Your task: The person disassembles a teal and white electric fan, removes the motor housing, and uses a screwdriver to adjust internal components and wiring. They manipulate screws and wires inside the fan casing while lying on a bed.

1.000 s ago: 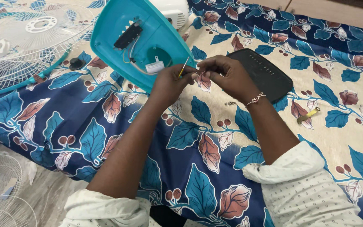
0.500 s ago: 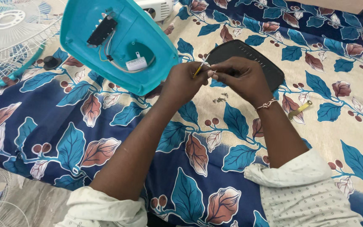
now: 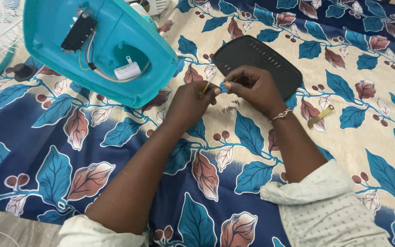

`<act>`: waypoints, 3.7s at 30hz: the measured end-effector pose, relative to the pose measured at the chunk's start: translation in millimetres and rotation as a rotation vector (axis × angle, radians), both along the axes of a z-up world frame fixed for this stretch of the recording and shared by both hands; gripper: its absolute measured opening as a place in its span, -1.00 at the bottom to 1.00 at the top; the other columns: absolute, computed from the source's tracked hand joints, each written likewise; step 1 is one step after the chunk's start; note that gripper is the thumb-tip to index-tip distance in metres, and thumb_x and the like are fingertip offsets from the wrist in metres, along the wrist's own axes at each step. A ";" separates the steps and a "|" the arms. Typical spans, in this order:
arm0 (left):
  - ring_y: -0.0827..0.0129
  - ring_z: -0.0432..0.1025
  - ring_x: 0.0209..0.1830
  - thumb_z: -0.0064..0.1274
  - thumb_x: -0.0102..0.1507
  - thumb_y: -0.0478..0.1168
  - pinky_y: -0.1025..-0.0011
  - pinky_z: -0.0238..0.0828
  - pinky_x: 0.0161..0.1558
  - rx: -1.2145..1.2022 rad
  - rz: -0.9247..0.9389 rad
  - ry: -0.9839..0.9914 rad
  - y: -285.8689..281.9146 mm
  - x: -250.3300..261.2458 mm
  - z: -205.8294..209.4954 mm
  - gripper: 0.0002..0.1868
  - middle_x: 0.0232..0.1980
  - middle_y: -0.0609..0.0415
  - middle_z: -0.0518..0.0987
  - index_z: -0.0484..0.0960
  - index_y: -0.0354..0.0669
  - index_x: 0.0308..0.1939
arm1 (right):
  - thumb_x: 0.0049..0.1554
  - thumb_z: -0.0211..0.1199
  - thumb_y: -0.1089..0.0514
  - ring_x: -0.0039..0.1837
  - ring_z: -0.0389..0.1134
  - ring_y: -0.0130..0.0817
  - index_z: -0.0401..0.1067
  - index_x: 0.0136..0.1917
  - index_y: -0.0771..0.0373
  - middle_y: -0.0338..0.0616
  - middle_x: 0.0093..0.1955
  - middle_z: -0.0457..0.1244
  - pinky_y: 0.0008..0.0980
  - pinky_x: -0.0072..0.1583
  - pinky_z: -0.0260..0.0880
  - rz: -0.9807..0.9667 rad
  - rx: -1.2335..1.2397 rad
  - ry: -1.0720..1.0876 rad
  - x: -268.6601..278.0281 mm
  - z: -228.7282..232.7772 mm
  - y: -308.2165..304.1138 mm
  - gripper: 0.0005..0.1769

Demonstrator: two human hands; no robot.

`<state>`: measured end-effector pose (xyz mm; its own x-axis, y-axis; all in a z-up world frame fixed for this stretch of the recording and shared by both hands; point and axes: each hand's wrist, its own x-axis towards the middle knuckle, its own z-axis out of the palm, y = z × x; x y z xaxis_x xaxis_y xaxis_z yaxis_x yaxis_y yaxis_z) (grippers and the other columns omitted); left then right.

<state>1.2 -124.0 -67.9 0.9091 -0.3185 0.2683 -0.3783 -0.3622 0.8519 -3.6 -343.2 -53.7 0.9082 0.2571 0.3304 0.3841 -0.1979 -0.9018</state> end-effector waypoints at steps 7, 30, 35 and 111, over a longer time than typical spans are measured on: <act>0.18 0.58 -0.25 0.20 0.16 -0.07 0.23 0.49 -0.18 0.348 -0.119 -0.225 -1.4 -13.3 2.8 -0.75 -0.23 0.03 0.64 0.73 -0.08 -0.16 | 0.08 0.40 0.20 -0.09 0.40 -0.56 0.54 -0.03 0.27 -0.24 -0.13 0.41 -0.48 0.01 0.43 -0.107 -0.430 0.191 5.8 17.6 -33.1 -0.82; 0.14 0.57 -0.18 0.14 0.23 -0.13 0.18 0.49 -0.14 0.357 0.021 -0.239 -7.5 -17.5 4.4 -0.85 -0.10 0.10 0.64 0.77 0.10 -0.16 | 0.00 0.35 0.33 -0.07 0.42 -0.55 0.61 -0.01 0.20 -0.26 -0.11 0.46 -0.46 -0.03 0.42 0.015 -0.629 0.236 -0.7 32.7 -28.2 -0.75; 0.14 0.57 -0.16 0.17 0.21 -0.16 0.17 0.47 -0.14 0.324 0.021 -0.219 -5.9 -15.1 -2.4 -0.82 -0.12 0.07 0.64 0.75 0.06 -0.12 | 0.03 0.37 0.28 -0.08 0.43 -0.50 0.62 0.01 0.17 -0.24 -0.11 0.47 -0.44 -0.02 0.41 -0.010 -0.707 0.187 -2.7 34.5 -19.4 -0.75; -0.09 0.53 -0.21 0.07 0.36 -0.11 0.10 0.41 -0.23 -0.028 0.137 -0.386 108.5 -50.9 48.5 -0.71 -0.21 -0.21 0.60 0.53 -0.29 -0.03 | 0.24 0.23 0.17 -0.09 0.36 -0.57 0.40 0.01 0.26 -0.27 -0.13 0.31 -0.50 0.00 0.42 0.094 -0.102 -0.099 -16.4 64.0 149.6 -0.87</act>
